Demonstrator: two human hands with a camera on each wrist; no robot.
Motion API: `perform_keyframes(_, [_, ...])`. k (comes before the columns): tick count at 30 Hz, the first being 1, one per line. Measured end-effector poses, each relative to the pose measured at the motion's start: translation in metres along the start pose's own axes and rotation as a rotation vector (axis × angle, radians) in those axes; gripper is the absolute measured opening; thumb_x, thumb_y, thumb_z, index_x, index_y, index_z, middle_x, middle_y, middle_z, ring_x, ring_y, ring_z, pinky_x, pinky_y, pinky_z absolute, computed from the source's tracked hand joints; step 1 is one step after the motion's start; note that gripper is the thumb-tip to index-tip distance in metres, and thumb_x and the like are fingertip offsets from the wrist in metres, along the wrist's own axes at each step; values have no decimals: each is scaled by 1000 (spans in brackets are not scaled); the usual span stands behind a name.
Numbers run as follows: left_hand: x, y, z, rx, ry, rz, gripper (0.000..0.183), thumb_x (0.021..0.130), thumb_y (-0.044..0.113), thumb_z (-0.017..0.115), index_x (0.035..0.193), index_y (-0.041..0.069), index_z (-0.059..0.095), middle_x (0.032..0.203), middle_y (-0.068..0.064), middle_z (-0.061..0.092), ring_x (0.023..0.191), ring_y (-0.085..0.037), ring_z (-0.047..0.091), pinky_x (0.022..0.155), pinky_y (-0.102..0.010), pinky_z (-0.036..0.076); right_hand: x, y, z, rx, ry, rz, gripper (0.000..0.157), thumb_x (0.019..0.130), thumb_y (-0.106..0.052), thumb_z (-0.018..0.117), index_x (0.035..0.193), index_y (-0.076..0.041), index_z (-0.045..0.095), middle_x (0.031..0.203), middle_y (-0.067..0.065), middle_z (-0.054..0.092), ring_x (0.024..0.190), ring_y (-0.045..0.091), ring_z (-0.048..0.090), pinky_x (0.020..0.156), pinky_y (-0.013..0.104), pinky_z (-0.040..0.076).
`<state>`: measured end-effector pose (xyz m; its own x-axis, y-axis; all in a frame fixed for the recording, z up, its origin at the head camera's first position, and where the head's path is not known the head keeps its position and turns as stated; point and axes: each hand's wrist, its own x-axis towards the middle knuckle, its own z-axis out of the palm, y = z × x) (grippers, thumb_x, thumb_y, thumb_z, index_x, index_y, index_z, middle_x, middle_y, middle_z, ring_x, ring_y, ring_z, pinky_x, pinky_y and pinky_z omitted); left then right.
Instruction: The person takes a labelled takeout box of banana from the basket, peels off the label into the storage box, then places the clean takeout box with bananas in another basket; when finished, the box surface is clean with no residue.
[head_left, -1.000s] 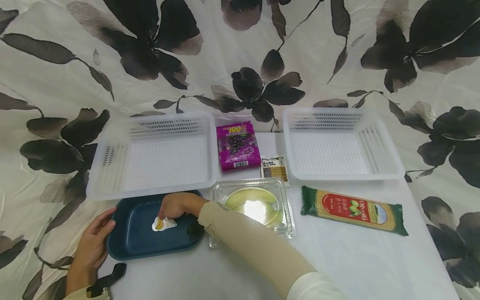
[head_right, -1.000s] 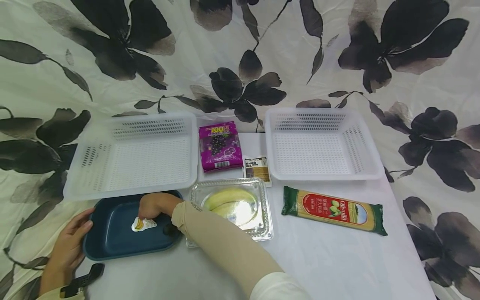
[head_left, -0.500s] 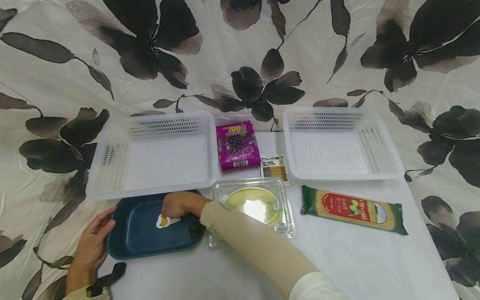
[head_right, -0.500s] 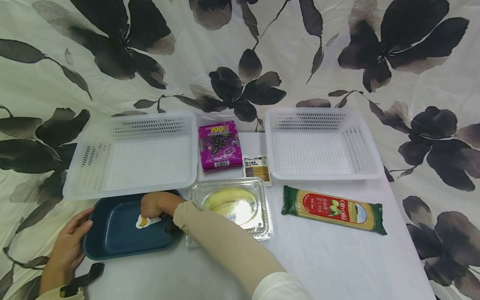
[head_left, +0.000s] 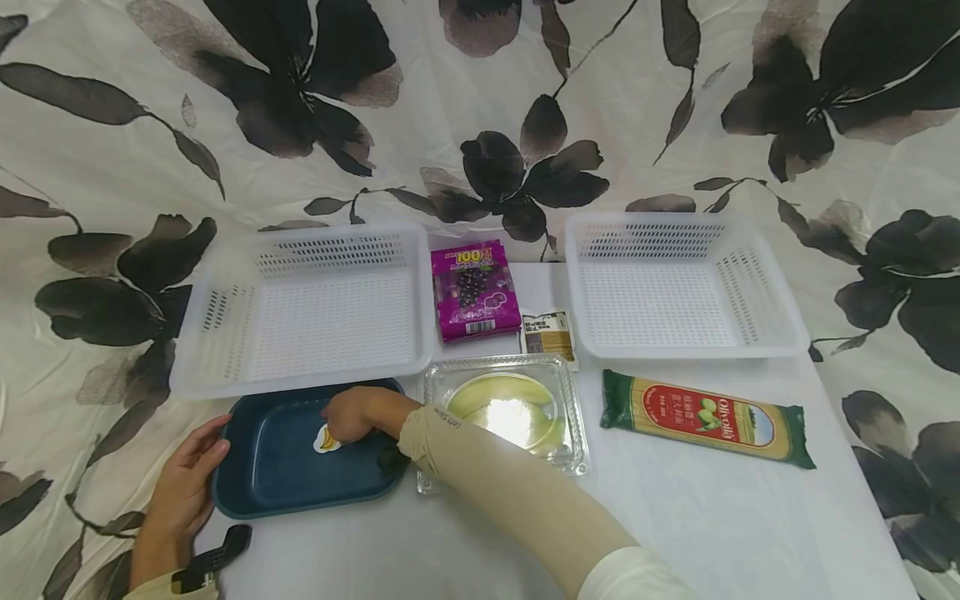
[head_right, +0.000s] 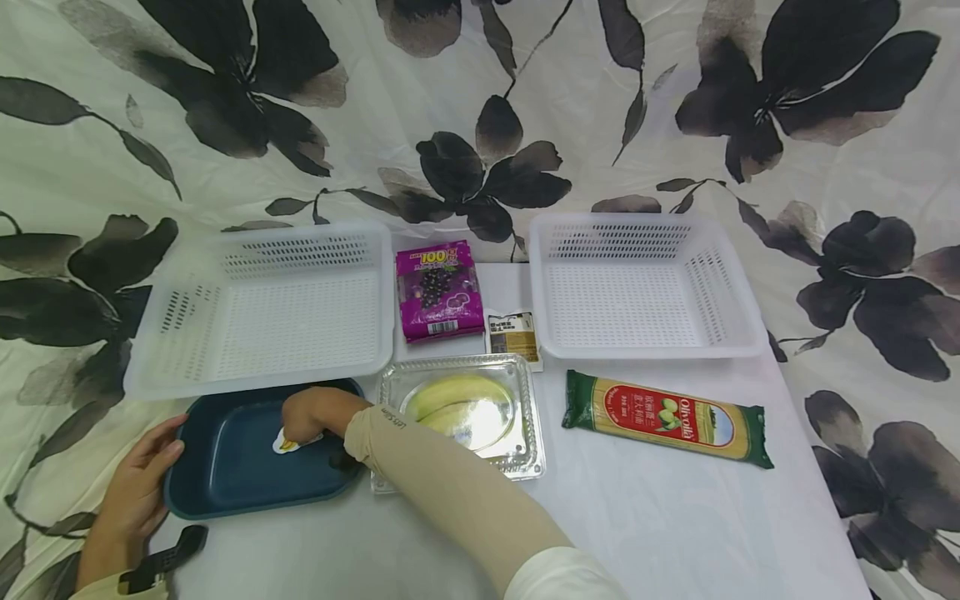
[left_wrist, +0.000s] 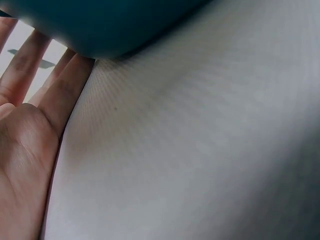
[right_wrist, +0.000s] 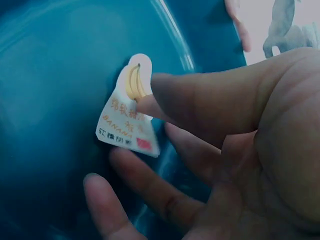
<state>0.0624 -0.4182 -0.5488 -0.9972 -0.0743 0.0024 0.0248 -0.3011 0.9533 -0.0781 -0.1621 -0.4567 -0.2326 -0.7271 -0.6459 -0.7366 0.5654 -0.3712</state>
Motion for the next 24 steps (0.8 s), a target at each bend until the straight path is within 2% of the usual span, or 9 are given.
perform_keyframes(2, [0, 0, 0, 1, -1, -2, 49, 102, -16, 41, 145, 2, 53, 136, 3, 65, 114, -9, 69, 82, -26, 61, 0, 0, -1, -156, -8, -60, 45, 108, -21, 42, 152, -14, 49, 160, -11, 43, 117, 5, 57, 77, 13, 47])
perform_keyframes(3, [0, 0, 0, 2, -2, -6, 49, 102, -16, 41, 145, 2, 53, 136, 3, 65, 114, -9, 70, 81, -26, 61, 0, 0, -1, -163, -9, -68, 43, 108, -22, 44, 149, -14, 54, 159, -11, 46, 124, 7, 55, 83, 14, 49])
perform_keyframes(4, [0, 1, 0, 1, -2, -9, 48, 102, -16, 41, 145, 2, 53, 135, 3, 65, 113, -9, 70, 81, -27, 62, -1, 1, -1, -200, 0, -88, 40, 107, -22, 46, 144, -13, 59, 156, -10, 50, 130, 6, 51, 92, 12, 46])
perform_keyframes(6, [1, 1, -1, -2, -5, -16, 48, 102, -15, 41, 146, 3, 53, 136, 3, 65, 112, -10, 70, 80, -27, 62, -2, 2, -1, -194, 17, -102, 36, 106, -23, 48, 136, -15, 67, 151, -9, 55, 140, 4, 43, 105, 10, 39])
perform_keyframes(7, [1, 1, -1, -2, -6, -18, 48, 102, -15, 41, 146, 3, 53, 136, 3, 65, 112, -10, 70, 80, -27, 62, -4, 3, -1, -166, 33, -103, 34, 106, -23, 49, 132, -16, 69, 148, -8, 58, 141, 4, 42, 106, 9, 37])
perform_keyframes(10, [1, 1, -2, -5, -13, -24, 49, 103, -15, 41, 147, 3, 52, 138, 4, 64, 113, -10, 70, 80, -27, 62, -9, 6, 1, 39, 95, -66, 37, 101, -21, 53, 134, -20, 68, 149, -10, 57, 141, 2, 44, 109, 8, 33])
perform_keyframes(14, [1, 1, -3, -2, -24, -20, 49, 103, -15, 40, 147, 3, 51, 140, 5, 63, 115, -9, 69, 81, -27, 62, -14, 7, 2, 187, 144, -60, 44, 99, -17, 53, 142, -24, 63, 147, -12, 58, 136, 0, 48, 106, 10, 37])
perform_keyframes(24, [0, 1, -5, 21, -40, -17, 50, 103, -14, 39, 149, 3, 49, 140, 5, 62, 114, -9, 70, 80, -28, 61, -12, 10, 7, 247, 141, -17, 40, 100, -20, 56, 139, -22, 65, 142, -13, 62, 128, 0, 54, 104, 12, 41])
